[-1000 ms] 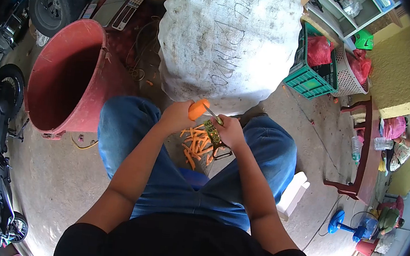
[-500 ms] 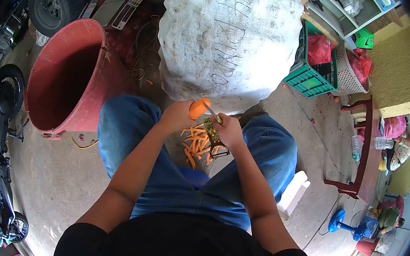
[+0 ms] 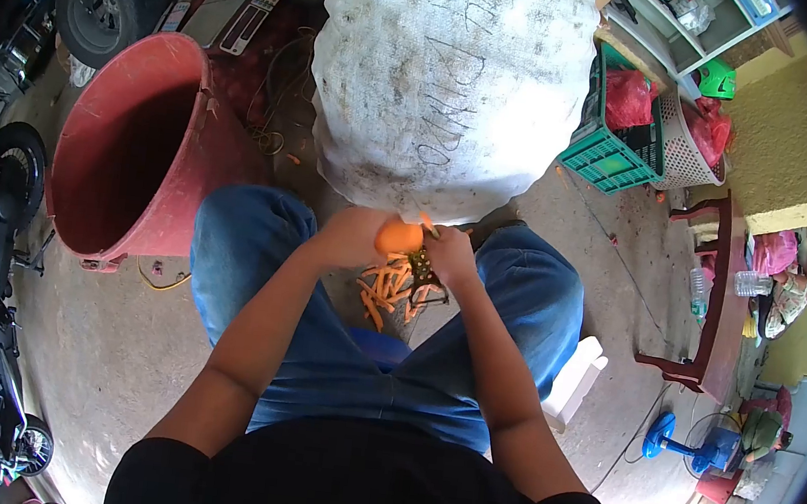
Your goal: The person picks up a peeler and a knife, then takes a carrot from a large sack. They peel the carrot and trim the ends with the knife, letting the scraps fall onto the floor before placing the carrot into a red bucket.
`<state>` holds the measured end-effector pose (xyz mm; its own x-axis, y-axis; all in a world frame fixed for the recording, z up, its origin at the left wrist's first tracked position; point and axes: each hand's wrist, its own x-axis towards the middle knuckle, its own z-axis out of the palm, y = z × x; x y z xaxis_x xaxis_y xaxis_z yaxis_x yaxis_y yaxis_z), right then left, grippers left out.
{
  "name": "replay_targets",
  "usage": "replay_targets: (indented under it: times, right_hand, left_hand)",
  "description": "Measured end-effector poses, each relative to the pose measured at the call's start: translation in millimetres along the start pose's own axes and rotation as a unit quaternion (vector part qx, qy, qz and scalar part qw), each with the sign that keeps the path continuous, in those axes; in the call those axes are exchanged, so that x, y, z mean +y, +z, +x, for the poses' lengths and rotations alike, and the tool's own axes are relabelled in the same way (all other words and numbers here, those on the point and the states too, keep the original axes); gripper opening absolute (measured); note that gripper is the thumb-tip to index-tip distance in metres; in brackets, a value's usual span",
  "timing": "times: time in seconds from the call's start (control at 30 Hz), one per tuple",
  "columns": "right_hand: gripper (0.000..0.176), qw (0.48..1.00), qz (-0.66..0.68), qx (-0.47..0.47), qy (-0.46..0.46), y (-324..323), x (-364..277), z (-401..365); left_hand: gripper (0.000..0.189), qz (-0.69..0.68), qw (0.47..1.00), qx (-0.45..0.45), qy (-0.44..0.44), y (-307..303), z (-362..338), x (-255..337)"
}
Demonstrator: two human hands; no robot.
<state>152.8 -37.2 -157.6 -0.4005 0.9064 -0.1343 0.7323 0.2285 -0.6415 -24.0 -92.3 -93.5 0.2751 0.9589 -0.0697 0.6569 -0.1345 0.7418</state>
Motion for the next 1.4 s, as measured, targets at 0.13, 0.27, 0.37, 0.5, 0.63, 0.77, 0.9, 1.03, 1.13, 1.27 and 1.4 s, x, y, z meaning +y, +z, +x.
replay_targets:
  times: [0.13,0.27,0.37,0.5,0.63,0.77,0.9,1.03,1.13,1.27,1.4]
  right_hand:
    - [0.040,0.996,-0.007,-0.047,0.078,8,13,16]
    - [0.040,0.994,0.069,-0.066,0.053,19,9,4]
    - [0.035,0.930,0.260,-0.176,0.189,41,10,2]
    - [0.036,0.705,0.651,-0.192,0.204,53,-16,-11]
    - [0.035,0.673,0.695,-0.181,0.175,37,-34,-11]
    - [0.029,0.686,0.683,-0.134,0.211,45,-8,10]
    - [0.024,0.798,0.576,-0.063,0.165,23,-9,15]
    - [0.021,0.834,0.531,-0.021,0.150,12,-9,17]
    - [0.025,0.888,0.453,0.043,0.072,12,-12,17]
    - [0.031,0.981,0.181,0.065,0.006,-9,-32,6]
    - [0.032,0.984,0.156,0.079,-0.025,-26,-36,-1]
  left_hand:
    - [0.024,-0.344,0.931,-0.110,0.055,10,-7,14]
    - [0.025,-0.407,0.911,-0.043,0.051,-1,-3,-2]
    - [0.029,-0.625,0.773,0.066,0.089,8,3,-7]
    - [0.031,-0.692,0.701,0.160,0.061,26,6,-3]
    - [0.032,-0.639,0.743,0.192,0.050,27,5,2]
    - [0.036,-0.561,0.803,0.197,0.030,-3,-5,-6]
    - [0.042,-0.567,0.810,0.105,-0.105,-27,-15,-13]
    - [0.050,-0.398,0.912,0.020,-0.098,-34,-17,-23]
    - [0.051,-0.237,0.968,-0.001,-0.089,-19,-14,-19]
    - [0.054,-0.184,0.978,-0.008,-0.097,0,-5,-13]
    - [0.053,-0.248,0.960,0.035,-0.128,0,2,-10]
